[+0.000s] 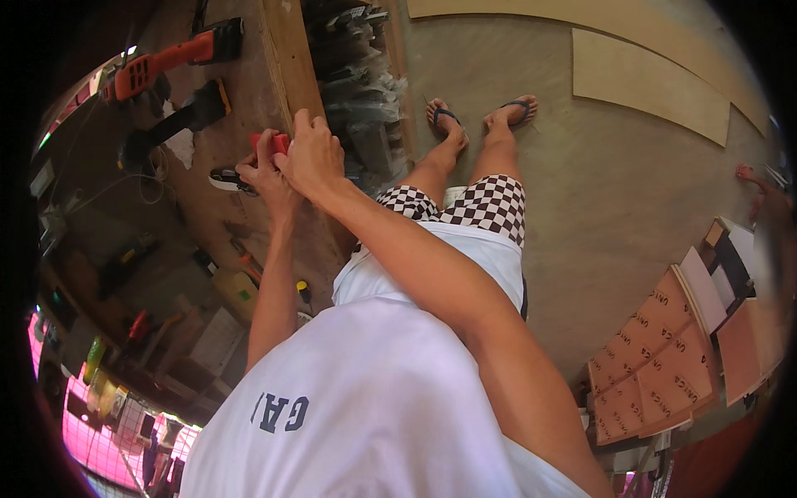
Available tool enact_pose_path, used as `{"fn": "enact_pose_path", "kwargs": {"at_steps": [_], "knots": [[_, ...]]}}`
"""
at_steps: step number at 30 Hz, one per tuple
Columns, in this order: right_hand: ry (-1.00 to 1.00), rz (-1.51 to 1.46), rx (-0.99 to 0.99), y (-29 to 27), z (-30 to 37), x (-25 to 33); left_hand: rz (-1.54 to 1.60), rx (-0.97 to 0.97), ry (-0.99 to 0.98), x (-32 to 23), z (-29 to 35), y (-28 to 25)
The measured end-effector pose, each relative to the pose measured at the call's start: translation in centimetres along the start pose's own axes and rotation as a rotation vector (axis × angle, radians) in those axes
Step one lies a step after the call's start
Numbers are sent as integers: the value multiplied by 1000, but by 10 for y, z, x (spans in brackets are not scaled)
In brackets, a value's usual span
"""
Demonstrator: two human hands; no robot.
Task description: The person assembles a wooden cabinet in a workshop. They handle wooden panels, use a hammer and a power drill to secure parts, and move around the workspace to retrieve tools and materials.
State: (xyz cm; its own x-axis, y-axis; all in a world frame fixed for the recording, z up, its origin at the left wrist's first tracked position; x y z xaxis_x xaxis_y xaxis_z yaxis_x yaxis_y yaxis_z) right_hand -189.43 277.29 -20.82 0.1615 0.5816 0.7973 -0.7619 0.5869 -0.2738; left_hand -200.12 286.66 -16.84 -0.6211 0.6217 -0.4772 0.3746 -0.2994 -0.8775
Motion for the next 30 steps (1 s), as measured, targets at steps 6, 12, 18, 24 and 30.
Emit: {"fn": "enact_pose_path", "kwargs": {"at_steps": [6,12,18,24,30], "knots": [[-54,-46,-86,-13,7,8,62,-10,-33,-1,2,-3],[-116,-94,-111,-10,8,11,59,-15,-67,0,2,-6],[-146,-25,-125,-9,6,17,63,-35,-58,-1,2,-8],[-304,-101,-3,-49,1,4,-41,-18,-41,-11,-1,-4],[84,-30,-205,-275,64,-186,10,-19,-156,-16,6,-15]]}}
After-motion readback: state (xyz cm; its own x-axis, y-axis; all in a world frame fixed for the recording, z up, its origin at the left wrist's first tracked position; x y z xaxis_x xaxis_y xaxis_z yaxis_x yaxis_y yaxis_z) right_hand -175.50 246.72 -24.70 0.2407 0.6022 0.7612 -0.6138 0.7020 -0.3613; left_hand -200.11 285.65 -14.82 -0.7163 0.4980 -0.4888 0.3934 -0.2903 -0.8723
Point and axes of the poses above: each hand's wrist, its own z-axis away from the middle knuckle, its own y-axis out of the palm, x = y × z, the point moved 8 cm from there along -z, towards the middle knuckle, and after that the axes turned 12 degrees about z, right-handed, at the moved point
